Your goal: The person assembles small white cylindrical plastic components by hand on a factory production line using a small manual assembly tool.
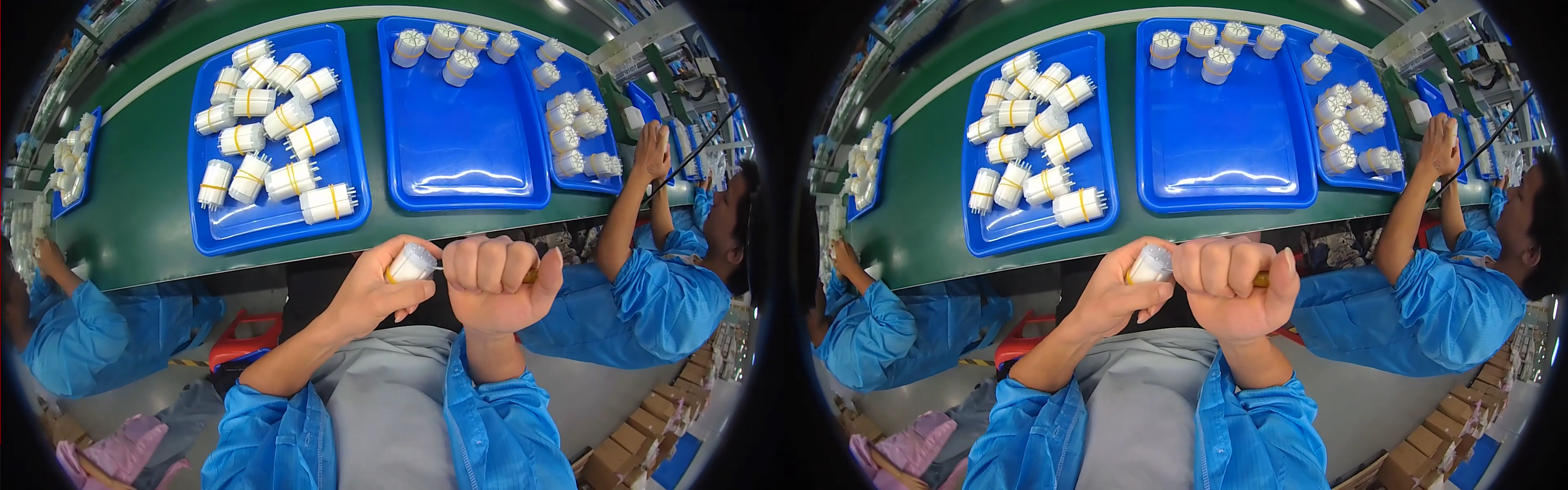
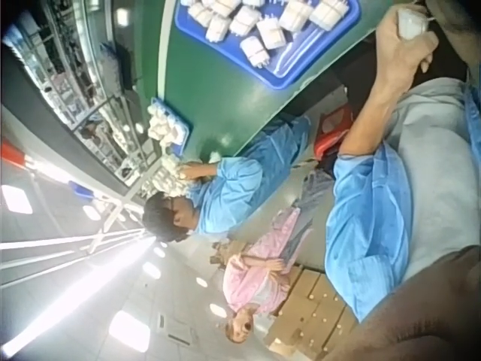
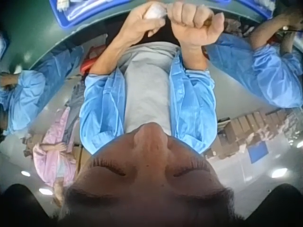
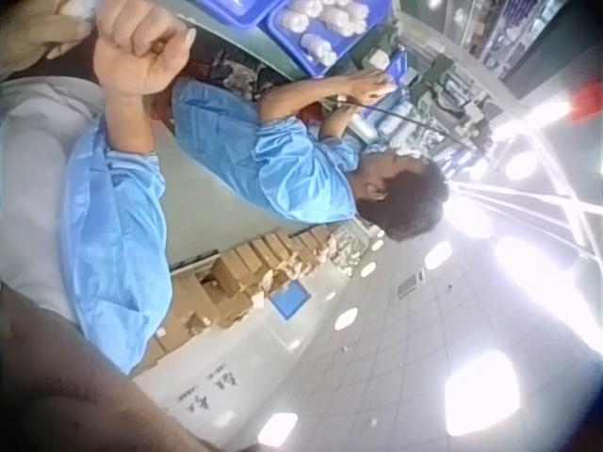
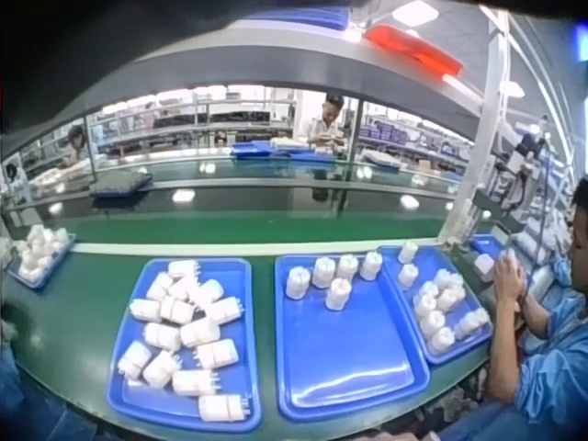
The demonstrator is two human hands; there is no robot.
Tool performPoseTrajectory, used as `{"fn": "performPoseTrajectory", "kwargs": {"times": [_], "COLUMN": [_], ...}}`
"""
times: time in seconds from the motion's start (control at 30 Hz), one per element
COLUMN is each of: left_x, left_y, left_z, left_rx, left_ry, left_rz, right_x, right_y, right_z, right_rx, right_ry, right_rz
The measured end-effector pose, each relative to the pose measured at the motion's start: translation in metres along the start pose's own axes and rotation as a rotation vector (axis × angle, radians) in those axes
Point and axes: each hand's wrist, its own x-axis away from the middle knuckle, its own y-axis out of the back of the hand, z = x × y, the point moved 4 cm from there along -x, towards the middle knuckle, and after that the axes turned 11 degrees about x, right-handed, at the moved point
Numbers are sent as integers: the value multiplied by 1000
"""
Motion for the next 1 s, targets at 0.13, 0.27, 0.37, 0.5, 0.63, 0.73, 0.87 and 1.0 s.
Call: {"fn": "performPoseTrajectory", "kwargs": {"times": [0.13,0.27,0.37,0.5,0.63,0.73,0.87,1.0], "left_x": [2,4,4,-2,-2,-8,-2,2], "left_y": [1,0,-1,3,6,11,4,2], "left_z": [1,0,1,5,10,10,5,5], "left_rx": [-31,-11,-46,-27,86,79,176,160], "left_ry": [17,69,104,79,40,-67,2,32], "left_rz": [-5,6,14,34,63,73,61,77], "right_x": [1,2,2,-3,-6,-6,-3,0], "right_y": [-1,-3,-2,5,7,11,11,8], "right_z": [-2,-2,-4,-11,-7,0,6,3], "right_rx": [4,18,36,7,-54,-120,-33,0], "right_ry": [-4,5,-14,-106,-178,-92,-18,-11], "right_rz": [34,55,86,132,39,-10,-26,48]}}
